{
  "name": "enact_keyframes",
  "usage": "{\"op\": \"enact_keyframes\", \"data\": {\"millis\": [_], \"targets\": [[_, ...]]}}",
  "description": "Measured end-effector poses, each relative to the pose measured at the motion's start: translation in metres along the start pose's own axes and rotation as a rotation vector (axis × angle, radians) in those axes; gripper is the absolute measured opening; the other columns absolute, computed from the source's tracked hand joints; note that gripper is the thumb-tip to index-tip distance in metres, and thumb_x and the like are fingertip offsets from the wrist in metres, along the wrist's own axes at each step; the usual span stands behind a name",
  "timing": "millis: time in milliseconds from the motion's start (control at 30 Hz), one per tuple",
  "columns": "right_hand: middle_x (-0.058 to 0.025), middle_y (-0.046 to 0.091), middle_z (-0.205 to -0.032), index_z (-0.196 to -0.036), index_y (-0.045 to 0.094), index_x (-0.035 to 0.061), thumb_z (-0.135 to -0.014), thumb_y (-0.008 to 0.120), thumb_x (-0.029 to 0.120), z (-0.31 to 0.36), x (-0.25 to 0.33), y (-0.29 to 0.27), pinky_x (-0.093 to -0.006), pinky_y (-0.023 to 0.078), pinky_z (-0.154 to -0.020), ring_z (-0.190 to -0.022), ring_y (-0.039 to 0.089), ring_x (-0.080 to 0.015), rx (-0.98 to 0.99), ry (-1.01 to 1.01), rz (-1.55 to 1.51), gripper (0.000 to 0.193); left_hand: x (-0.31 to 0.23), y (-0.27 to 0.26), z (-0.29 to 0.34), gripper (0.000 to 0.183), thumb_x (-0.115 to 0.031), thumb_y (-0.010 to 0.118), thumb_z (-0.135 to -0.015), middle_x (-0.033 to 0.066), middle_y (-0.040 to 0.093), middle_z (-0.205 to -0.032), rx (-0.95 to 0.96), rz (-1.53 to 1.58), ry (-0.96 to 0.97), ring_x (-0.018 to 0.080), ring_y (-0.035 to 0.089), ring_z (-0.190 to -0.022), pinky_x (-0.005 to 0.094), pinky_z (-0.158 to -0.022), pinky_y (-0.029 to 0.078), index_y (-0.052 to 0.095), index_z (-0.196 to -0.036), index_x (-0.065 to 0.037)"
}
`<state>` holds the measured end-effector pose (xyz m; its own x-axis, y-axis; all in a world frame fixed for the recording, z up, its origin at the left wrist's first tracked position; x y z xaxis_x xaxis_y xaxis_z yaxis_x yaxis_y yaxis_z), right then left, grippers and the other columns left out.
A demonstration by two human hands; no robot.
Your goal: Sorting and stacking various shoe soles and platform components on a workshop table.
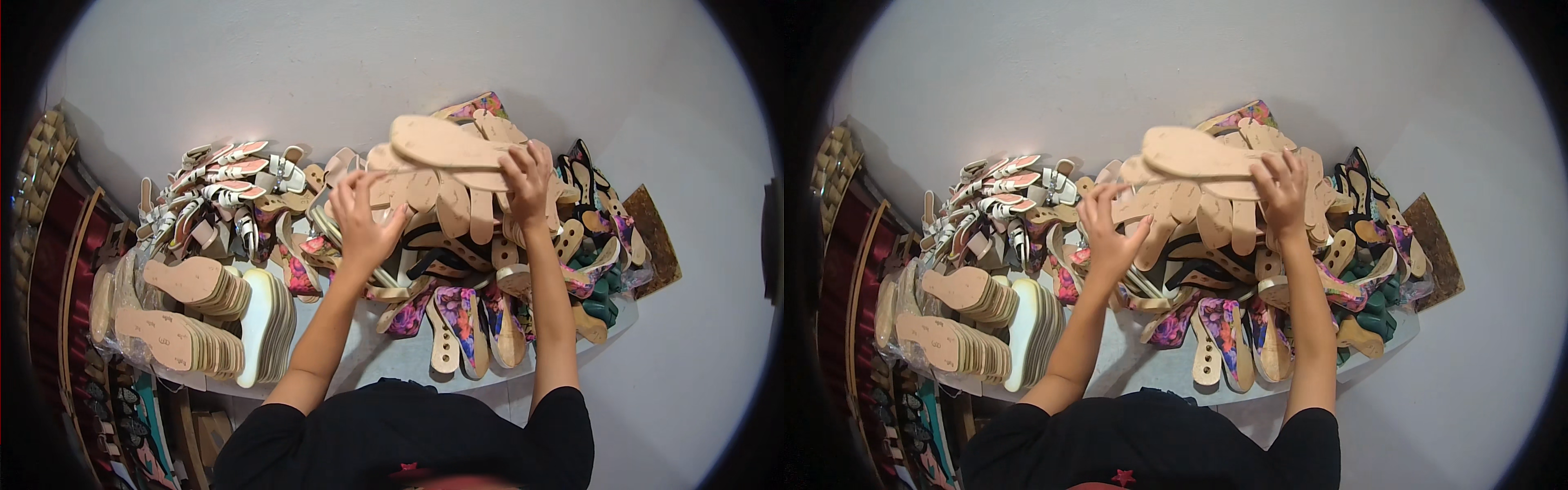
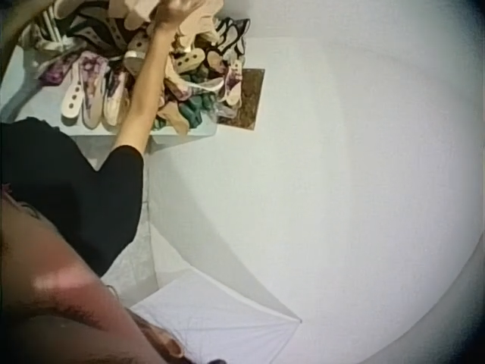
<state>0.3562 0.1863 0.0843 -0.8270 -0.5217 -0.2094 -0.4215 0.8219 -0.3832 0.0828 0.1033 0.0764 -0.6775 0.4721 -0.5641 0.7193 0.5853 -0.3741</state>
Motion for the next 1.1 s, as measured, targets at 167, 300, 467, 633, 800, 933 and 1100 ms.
{"op": "enact_keyframes", "data": {"millis": [167,300,467,633,800,933,1100], "targets": [[-0.0099,0.054,-0.121,-0.100,0.051,0.0161,-0.076,0.063,0.012,-0.002,0.041,-0.007,-0.0534,0.031,-0.101,-0.118,0.045,-0.0375,-0.014,-0.214,-0.190,0.027,0.025,-0.043,-0.005,0.079,-0.033,0.081,-0.051,0.0109,0.053,-0.119,0.261,-0.289,-0.111,0.0274,0.045,-0.115,0.0485,-0.098,0.023,0.050,-0.120,-0.009],[-0.0148,0.055,-0.120,-0.088,0.045,0.0099,-0.076,0.061,0.006,0.002,0.053,0.003,-0.0503,0.034,-0.098,-0.116,0.047,-0.0377,-0.062,-0.177,-0.293,0.021,0.033,-0.063,0.002,0.065,-0.032,0.081,-0.051,0.0131,0.065,-0.089,0.484,-0.097,-0.289,0.0295,0.061,-0.087,0.0424,-0.085,0.041,0.060,-0.105,-0.006],[-0.0165,0.056,-0.120,-0.082,0.043,0.0074,-0.074,0.061,0.000,0.003,0.067,0.001,-0.0406,0.040,-0.088,-0.113,0.051,-0.0327,0.161,-0.184,-0.314,0.021,0.045,-0.074,0.030,0.052,-0.030,0.081,-0.051,0.0163,0.065,-0.080,0.294,-0.039,-0.250,0.0321,0.063,-0.076,0.0370,-0.068,0.050,0.063,-0.091,-0.003],[-0.0131,0.058,-0.103,-0.100,0.048,0.0053,-0.076,0.058,0.005,0.006,0.073,-0.001,-0.0379,0.040,-0.084,-0.097,0.053,-0.0306,0.234,-0.032,-0.192,0.025,0.053,-0.081,0.053,0.050,-0.035,0.082,-0.052,0.0159,0.064,-0.075,0.206,-0.193,-0.331,0.0310,0.063,-0.070,0.0378,-0.064,0.049,0.060,-0.082,-0.001],[-0.0223,0.050,-0.109,-0.125,0.039,-0.0003,-0.083,0.056,0.017,0.009,0.096,-0.018,-0.0426,0.038,-0.088,-0.100,0.048,-0.0373,0.313,0.452,-0.282,0.049,0.080,-0.085,0.083,0.043,-0.036,0.071,-0.076,0.0155,0.064,-0.076,-0.025,0.183,-0.527,0.0236,0.062,-0.067,0.0331,-0.063,0.048,0.058,-0.085,0.004],[-0.0267,0.046,-0.109,-0.120,0.038,-0.0048,-0.083,0.054,0.022,0.036,0.148,-0.010,-0.0427,0.038,-0.088,-0.099,0.048,-0.0376,0.395,0.820,-0.722,0.048,0.084,-0.070,0.107,0.021,-0.020,0.055,-0.091,0.0131,0.064,-0.091,0.009,0.763,-0.750,0.0205,0.065,-0.077,0.0275,-0.060,0.052,0.047,-0.099,-0.003],[-0.0248,0.042,-0.102,-0.112,0.037,-0.0093,-0.082,0.059,0.026,0.032,0.245,-0.023,-0.0414,0.038,-0.086,-0.096,0.047,-0.0380,0.394,0.657,-0.781,0.051,0.055,-0.064,0.113,0.039,-0.005,0.050,-0.089,0.0124,0.050,-0.125,0.298,1.152,-0.859,0.0252,0.056,-0.108,0.0402,-0.076,0.055,0.029,-0.121,-0.011]]}}
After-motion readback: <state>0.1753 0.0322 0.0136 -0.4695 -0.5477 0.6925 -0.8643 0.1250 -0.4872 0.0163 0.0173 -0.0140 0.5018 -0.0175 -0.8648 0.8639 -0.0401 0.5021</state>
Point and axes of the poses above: each hand's wrist, its own z-axis away from the middle knuckle, its own y-axis out of the palm, x = y × z, the point moved 1 cm from there along -z, towards the middle knuckle
